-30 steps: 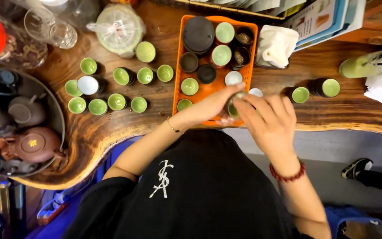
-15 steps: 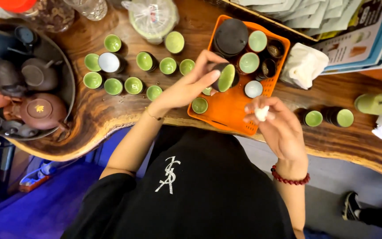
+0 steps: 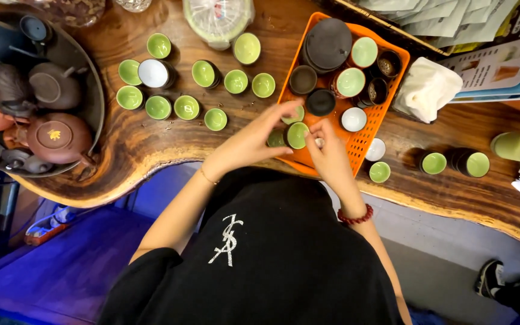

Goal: Organizing and wiping small tea cups on a cafe counter.

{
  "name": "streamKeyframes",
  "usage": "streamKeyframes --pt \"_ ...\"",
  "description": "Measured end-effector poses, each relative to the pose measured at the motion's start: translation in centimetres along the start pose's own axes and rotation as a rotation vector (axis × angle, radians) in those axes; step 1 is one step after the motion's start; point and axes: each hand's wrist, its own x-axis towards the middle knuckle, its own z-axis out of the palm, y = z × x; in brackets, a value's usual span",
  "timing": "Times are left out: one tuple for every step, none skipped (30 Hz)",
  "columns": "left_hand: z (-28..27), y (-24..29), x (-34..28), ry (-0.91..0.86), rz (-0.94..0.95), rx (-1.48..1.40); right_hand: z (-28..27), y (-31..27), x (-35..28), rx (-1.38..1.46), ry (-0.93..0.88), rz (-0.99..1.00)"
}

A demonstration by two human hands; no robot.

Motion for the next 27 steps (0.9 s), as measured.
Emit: streamKeyframes --pt "-0.6 -0.2 -0.3 0.002 -0.003 -0.001 0.4 0.1 0.3 0.0 -0.003 0.001" --pt "-1.2 -0.4 -0.7 0.081 -0.027 0.038 0.9 0.2 0.6 -0.096 -0.019 0.015" --pt "-1.8 -0.6 -1.0 0.159 -0.051 0.077 1.3 0.4 0.8 -0.192 -0.033 0.028" --pt "-2.4 -0.4 -1.3 0.16 -0.052 0.076 1.8 0.1 0.9 -0.193 -0.034 0.028" --pt "-3.0 -0.2 -1.5 0.217 -0.106 0.123 2.2 -0.2 1.0 -0.265 -0.064 0.032" --pt "-3.6 0.0 -1.7 0.273 -0.159 0.171 2.6 -0.5 1.1 -0.337 -0.094 0.035" --pt "-3.8 0.2 -1.8 0.272 -0.158 0.172 2.3 -1.2 1.1 -0.337 -0.092 0.035" --pt "-4.1 0.3 -1.8 0.295 -0.164 0.173 2.0 -1.9 1.0 -0.344 -0.118 0.023" --pt "-4.2 0.4 -1.7 0.31 -0.164 0.171 1.5 -2.5 0.8 -0.352 -0.135 0.016" --pt "-4.1 0.0 -1.8 0.302 -0.156 0.17 0.1 -3.6 0.3 -0.352 -0.124 0.019" --pt "-3.8 -0.4 -1.6 0.298 -0.149 0.153 -1.4 -4.7 -0.4 -0.332 -0.064 0.063" --pt "-3.5 -0.8 -1.4 0.294 -0.141 0.137 -3.0 -5.8 -1.1 -0.311 -0.002 0.106" --pt "-3.1 -0.8 -0.9 0.275 -0.131 0.127 -4.8 -3.5 -2.0 -0.314 0.016 0.12" --pt "-2.6 -0.8 -0.5 0.269 -0.144 0.104 -6.6 -1.2 -3.0 -0.302 0.199 0.154" --pt "-2.3 -0.8 -0.1 0.265 -0.159 0.084 -8.2 1.0 -4.1 -0.288 0.38 0.185" --pt "-1.8 -0.9 0.4 0.249 -0.15 0.078 -9.5 1.6 -5.5 -0.29 0.396 0.195" --pt "-1.4 -1.0 0.9 0.231 -0.124 0.057 -10.8 2.3 -6.7 -0.43 0.41 0.196" --pt "-1.0 -1.0 1.5 0.212 -0.099 0.037 -12.0 3.0 -8.0 -0.57 0.421 0.197" --pt "-0.6 -0.7 2.1 0.199 -0.096 0.031 -12.1 4.8 -8.6 -0.571 0.429 0.209" --pt "-0.2 -0.3 2.7 0.16 -0.057 0.045 -12.2 6.7 -9.3 -0.595 0.376 0.187" --pt "0.2 0.1 3.3 0.122 -0.018 0.059 -12.2 8.5 -10.0 -0.616 0.32 0.164" --pt "0.7 0.5 3.9 0.11 -0.017 0.055 -11.4 8.4 -9.9 -0.615 0.328 0.175" --pt "1.1 0.9 4.5 0.061 -0.011 0.051 -10.5 8.3 -9.6 -0.652 0.332 0.209" --pt "1.5 1.3 5.1 0.012 -0.005 0.047 -9.6 8.1 -9.4 -0.689 0.335 0.243" --pt "2.1 1.1 5.3 0.002 -0.004 0.044 -9.6 8.1 -9.6 -0.687 0.341 0.251" --pt "2.7 0.9 5.5 -0.033 0.025 -0.018 -9.7 8.1 -9.9 -0.692 0.377 0.196" --pt "3.3 0.7 5.8 -0.064 0.053 -0.08 -9.8 8.0 -10.1 -0.698 0.411 0.137"
